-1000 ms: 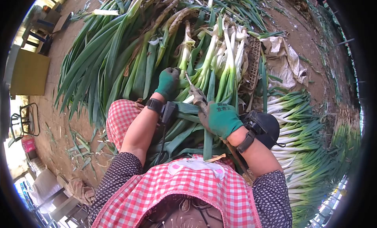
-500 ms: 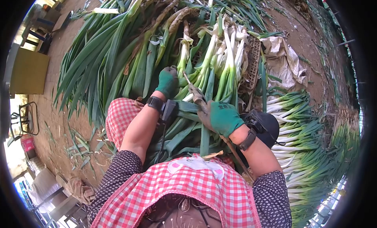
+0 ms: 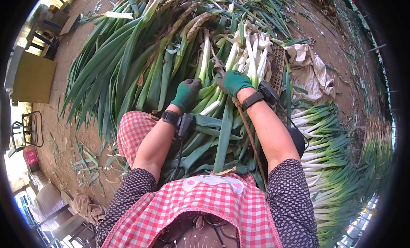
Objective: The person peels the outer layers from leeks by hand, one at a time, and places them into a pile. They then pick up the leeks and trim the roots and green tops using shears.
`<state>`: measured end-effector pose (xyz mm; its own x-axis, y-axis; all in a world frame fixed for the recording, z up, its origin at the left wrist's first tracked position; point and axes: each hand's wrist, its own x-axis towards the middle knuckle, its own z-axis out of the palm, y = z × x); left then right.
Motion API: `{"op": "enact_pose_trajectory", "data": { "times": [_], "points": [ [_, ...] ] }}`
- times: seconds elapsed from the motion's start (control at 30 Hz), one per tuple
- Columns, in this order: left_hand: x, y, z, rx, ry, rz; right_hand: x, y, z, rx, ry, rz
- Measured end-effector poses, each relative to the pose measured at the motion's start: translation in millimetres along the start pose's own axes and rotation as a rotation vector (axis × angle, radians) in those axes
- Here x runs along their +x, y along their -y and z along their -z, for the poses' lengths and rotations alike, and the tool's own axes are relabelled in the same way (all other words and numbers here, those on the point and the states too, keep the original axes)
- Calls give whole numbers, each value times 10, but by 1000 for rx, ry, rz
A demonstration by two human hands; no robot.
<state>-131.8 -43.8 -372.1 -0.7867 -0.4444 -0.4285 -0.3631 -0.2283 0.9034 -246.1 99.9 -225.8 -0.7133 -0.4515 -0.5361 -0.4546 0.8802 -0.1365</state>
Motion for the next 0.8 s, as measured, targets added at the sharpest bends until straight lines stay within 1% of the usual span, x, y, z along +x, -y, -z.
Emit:
{"op": "enact_pose_trajectory", "data": {
  "times": [0.1,0.13,0.23,0.27,0.37,0.4,0.43,0.53,0.63,0.67,0.73,0.8],
  "points": [
    [-18,-7,-14,29,15,-16,-174,93,112,-23,2,53],
    [-57,-49,-15,50,23,-23,-115,73,82,-21,14,96],
    [-143,-173,-12,180,80,-61,72,92,72,-20,2,71],
    [-143,-159,-18,199,79,-64,60,147,142,-29,-32,42],
    [-161,-180,-30,251,62,-79,312,122,148,-29,-45,12],
    [-175,-187,-32,267,48,-87,376,101,150,-46,-42,58],
    [-179,-182,-31,284,34,-94,406,123,178,-44,-34,53],
    [-188,-216,-18,293,76,-60,509,205,258,-21,-11,29],
    [-278,-310,-23,331,39,-76,670,224,287,2,17,-27],
    [-270,-298,-24,350,34,-79,677,218,271,-17,-25,-12],
    [-238,-272,-22,385,23,-86,602,213,223,-2,-18,19],
    [-208,-251,-22,433,10,-78,270,224,192,-28,4,65]
  ]
}}
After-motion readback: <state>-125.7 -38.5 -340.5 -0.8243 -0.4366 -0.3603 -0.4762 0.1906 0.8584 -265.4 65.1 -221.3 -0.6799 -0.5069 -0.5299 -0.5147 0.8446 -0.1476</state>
